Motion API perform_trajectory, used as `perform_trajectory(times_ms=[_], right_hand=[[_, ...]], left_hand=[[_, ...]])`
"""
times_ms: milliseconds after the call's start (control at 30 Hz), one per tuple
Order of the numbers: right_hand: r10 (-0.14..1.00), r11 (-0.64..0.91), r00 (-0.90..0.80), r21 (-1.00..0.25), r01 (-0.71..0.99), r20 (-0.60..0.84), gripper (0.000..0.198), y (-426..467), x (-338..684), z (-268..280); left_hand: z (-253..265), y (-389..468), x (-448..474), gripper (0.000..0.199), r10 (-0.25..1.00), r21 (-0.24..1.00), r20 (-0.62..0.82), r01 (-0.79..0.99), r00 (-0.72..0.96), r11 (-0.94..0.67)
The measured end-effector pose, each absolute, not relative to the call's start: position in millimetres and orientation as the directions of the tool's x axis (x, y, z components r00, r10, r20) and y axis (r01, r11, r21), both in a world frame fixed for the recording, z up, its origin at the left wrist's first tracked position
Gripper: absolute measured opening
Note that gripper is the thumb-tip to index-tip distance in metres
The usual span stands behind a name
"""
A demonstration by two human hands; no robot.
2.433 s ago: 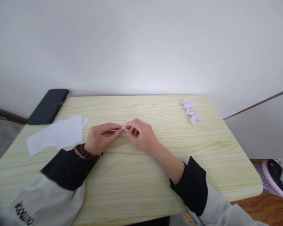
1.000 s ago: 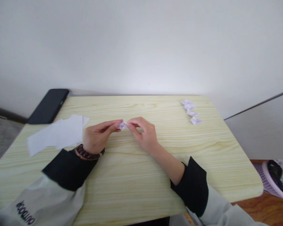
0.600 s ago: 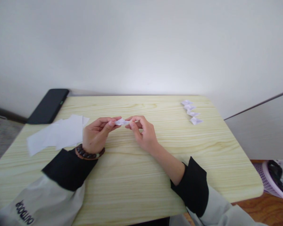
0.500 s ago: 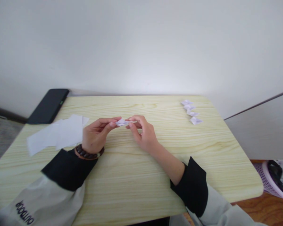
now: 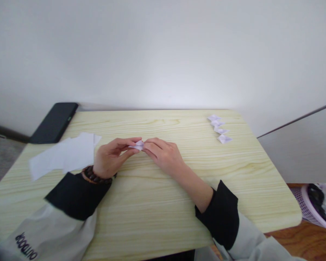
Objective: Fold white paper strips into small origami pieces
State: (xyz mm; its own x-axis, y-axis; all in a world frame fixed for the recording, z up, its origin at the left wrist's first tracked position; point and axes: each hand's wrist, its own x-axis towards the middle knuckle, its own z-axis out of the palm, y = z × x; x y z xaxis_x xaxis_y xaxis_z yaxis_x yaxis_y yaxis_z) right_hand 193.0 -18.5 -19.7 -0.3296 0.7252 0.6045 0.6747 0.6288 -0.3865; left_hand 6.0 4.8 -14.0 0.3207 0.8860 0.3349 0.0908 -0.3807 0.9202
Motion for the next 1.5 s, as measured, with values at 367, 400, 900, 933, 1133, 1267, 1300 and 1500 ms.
perform_trajectory(times_ms=[367,400,900,933,1133,1267,1300,1500], right_hand=[[0.725,0.64,-0.173,-0.559,0.527,0.667,0.006,-20.0,190.2,-16.1],[0.721,0.645,-0.162,-0.566,0.514,0.674,0.005,-20.5,189.5,-14.9],[0.581,0.742,-0.31,-0.333,0.581,0.753,0.004,-19.1,194.6,-18.7],[0.576,0.743,-0.315,-0.322,0.587,0.754,0.005,-18.8,194.9,-18.6],[0.618,0.708,-0.267,-0.374,0.599,0.74,0.003,-19.0,191.5,-17.3],[0.698,0.633,-0.139,-0.515,0.578,0.702,0.01,-21.1,187.1,-16.9],[0.724,0.613,-0.116,-0.558,0.56,0.68,0.012,-21.5,186.1,-16.8],[0.855,0.472,-0.015,-0.766,0.436,0.518,0.012,-23.2,182.6,-16.3]], left_hand=[[-11.2,4.3,7.1,0.024,0.943,0.967,0.254,-0.024,0.215,-0.255],[-11.1,4.9,7.5,0.026,0.949,0.972,0.234,-0.055,0.211,-0.227],[-12.8,9.4,3.6,0.026,0.911,0.958,0.242,0.067,0.335,-0.279],[-12.1,9.3,3.6,0.023,0.91,0.951,0.249,0.095,0.331,-0.295],[-7.2,8.9,4.3,0.018,0.925,0.969,0.202,0.073,0.322,-0.237],[-5.9,9.4,4.8,0.017,0.947,0.984,0.136,0.072,0.291,-0.164],[-5.6,9.5,5.0,0.018,0.952,0.988,0.115,0.065,0.285,-0.139],[-3.6,9.0,6.5,0.021,0.95,0.996,-0.03,-0.069,0.31,0.054]])
